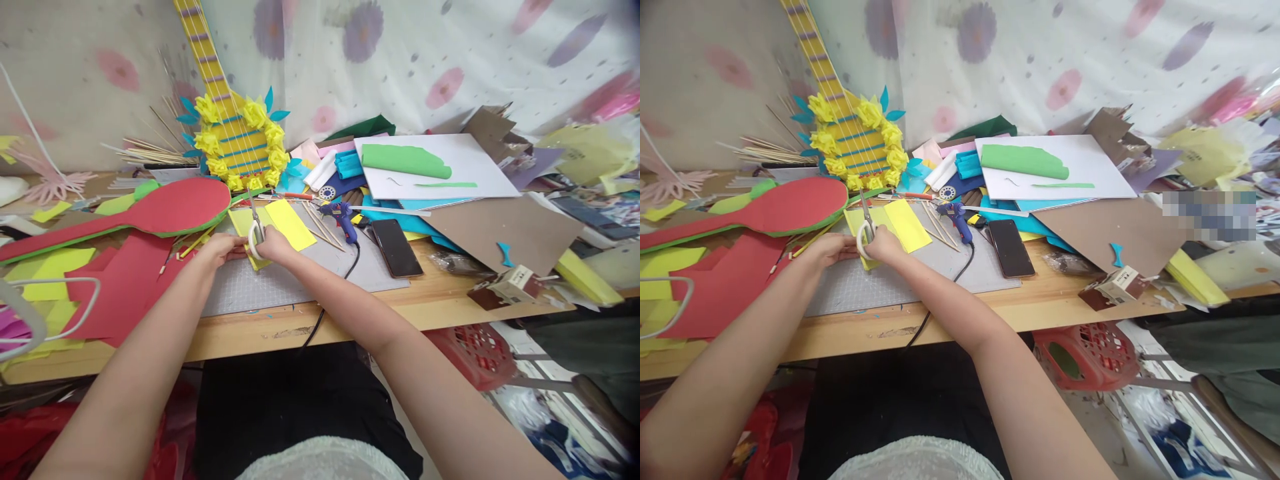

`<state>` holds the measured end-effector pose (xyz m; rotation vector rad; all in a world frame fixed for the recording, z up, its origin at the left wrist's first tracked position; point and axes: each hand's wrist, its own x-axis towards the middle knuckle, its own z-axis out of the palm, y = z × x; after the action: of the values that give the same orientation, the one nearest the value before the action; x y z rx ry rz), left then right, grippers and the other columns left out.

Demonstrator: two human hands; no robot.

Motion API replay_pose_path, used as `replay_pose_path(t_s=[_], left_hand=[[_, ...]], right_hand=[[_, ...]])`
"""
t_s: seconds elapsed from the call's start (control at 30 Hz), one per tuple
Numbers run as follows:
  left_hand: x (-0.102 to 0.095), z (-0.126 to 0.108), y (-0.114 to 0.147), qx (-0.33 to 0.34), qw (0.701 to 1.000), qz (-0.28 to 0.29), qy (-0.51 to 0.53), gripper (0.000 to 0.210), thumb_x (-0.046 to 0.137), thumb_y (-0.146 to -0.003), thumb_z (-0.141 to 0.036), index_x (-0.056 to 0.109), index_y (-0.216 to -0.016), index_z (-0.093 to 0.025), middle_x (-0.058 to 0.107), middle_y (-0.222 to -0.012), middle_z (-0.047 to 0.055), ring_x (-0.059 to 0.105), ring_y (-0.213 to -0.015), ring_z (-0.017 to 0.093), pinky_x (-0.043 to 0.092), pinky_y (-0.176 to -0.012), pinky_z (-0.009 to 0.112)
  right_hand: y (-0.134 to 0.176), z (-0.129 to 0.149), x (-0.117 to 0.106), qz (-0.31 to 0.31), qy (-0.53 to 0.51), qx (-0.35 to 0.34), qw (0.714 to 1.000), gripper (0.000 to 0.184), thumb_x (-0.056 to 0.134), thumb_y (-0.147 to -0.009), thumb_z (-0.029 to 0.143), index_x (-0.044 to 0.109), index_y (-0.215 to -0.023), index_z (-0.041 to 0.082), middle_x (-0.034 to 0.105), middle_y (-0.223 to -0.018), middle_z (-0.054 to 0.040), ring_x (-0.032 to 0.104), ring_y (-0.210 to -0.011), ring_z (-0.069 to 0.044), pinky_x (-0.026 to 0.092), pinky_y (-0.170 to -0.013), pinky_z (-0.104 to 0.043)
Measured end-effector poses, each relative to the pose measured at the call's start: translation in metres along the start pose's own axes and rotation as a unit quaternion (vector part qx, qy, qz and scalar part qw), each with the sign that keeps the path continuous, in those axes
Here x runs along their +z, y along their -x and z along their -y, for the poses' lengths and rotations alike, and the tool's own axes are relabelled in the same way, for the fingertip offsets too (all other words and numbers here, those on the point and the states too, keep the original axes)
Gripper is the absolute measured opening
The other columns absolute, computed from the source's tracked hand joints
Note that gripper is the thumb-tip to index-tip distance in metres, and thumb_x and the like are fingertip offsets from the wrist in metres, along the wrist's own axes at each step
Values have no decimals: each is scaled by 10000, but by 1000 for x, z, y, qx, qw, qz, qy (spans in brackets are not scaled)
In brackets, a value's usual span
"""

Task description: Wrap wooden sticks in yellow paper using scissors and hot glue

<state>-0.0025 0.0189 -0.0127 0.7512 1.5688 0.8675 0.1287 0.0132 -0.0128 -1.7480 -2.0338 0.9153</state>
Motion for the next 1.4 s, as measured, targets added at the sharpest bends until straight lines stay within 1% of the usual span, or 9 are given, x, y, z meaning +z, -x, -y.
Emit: replay_pose_path(t_s=[0.13, 0.23, 0.33, 0.5, 0.73, 0.9, 1.07, 1.23, 1.4], left_hand=[[0, 2, -1, 7, 1000, 0, -5, 172, 719, -600, -125, 658, -760, -118, 660, -613, 91, 653, -577, 197, 559, -551, 276], [-1, 4, -5, 13, 1000, 6, -9, 159, 722, -597, -133, 650, -738, -128, 659, -626, 87, 648, -564, 189, 550, -525, 263], [-1, 5, -5, 13, 1000, 9, -13, 140, 722, -593, -119, 612, -678, -135, 645, -585, 62, 639, -541, 175, 544, -525, 258], [1, 0, 4, 12, 1000, -1, -19, 212, 734, -570, -105, 529, -602, -147, 632, -547, 35, 643, -557, 180, 552, -593, 298], [0, 3, -1, 15, 1000, -10, -11, 172, 739, -569, -128, 578, -624, -154, 619, -513, 25, 634, -527, 170, 555, -596, 287], [-1, 3, -1, 18, 1000, 5, -2, 152, 718, -588, -126, 576, -641, -146, 635, -545, 34, 633, -530, 167, 550, -589, 291], [-4, -1, 5, 18, 999, 47, 3, 68, 639, -651, -89, 583, -655, -128, 650, -594, 52, 623, -521, 148, 542, -566, 276], [-4, 4, 6, 40, 997, 18, 55, 104, 582, -681, -10, 575, -623, -96, 618, -548, 58, 603, -491, 125, 533, -545, 245], [6, 15, 8, 83, 984, 1, 157, 95, 562, -714, -18, 568, -640, -78, 639, -613, 74, 615, -541, 118, 543, -617, 264]], right_hand=[[0, 5, 2, -6, 33, -9, 999, 449, 585, -714, 459, 499, -1027, 150, 631, -1033, -125, 617, -911, -231, 447, -650, -259], [-1, 6, 2, -2, 45, -7, 999, 408, 551, -732, 468, 522, -1000, 162, 639, -1025, -116, 620, -905, -235, 454, -651, -267], [-4, 6, 2, 8, 48, 0, 999, 411, 525, -742, 489, 543, -992, 163, 639, -1038, -120, 621, -906, -234, 457, -646, -265], [-5, 8, 3, 12, 53, 8, 998, 439, 540, -723, 482, 542, -1019, 157, 636, -1049, -124, 621, -909, -247, 466, -646, -275], [0, 10, 5, -16, 51, 26, 998, 422, 528, -745, 467, 520, -1029, 155, 637, -1026, -130, 619, -919, -243, 468, -673, -281], [-2, 9, 2, 0, 46, 14, 999, 408, 561, -726, 425, 529, -1022, 147, 633, -1032, -127, 613, -929, -249, 464, -670, -283], [-6, 8, 2, 17, 37, 13, 999, 428, 605, -693, 392, 536, -1031, 138, 630, -1041, -122, 609, -920, -257, 452, -664, -289], [-7, -7, -4, 31, -38, -13, 999, 548, 653, -630, 539, 544, -986, 136, 633, -1000, -105, 604, -873, -228, 433, -641, -264], [5, -44, -29, 22, -128, -43, 991, 503, 588, -668, 616, 523, -820, 142, 624, -776, -55, 587, -684, -152, 411, -561, -231]])
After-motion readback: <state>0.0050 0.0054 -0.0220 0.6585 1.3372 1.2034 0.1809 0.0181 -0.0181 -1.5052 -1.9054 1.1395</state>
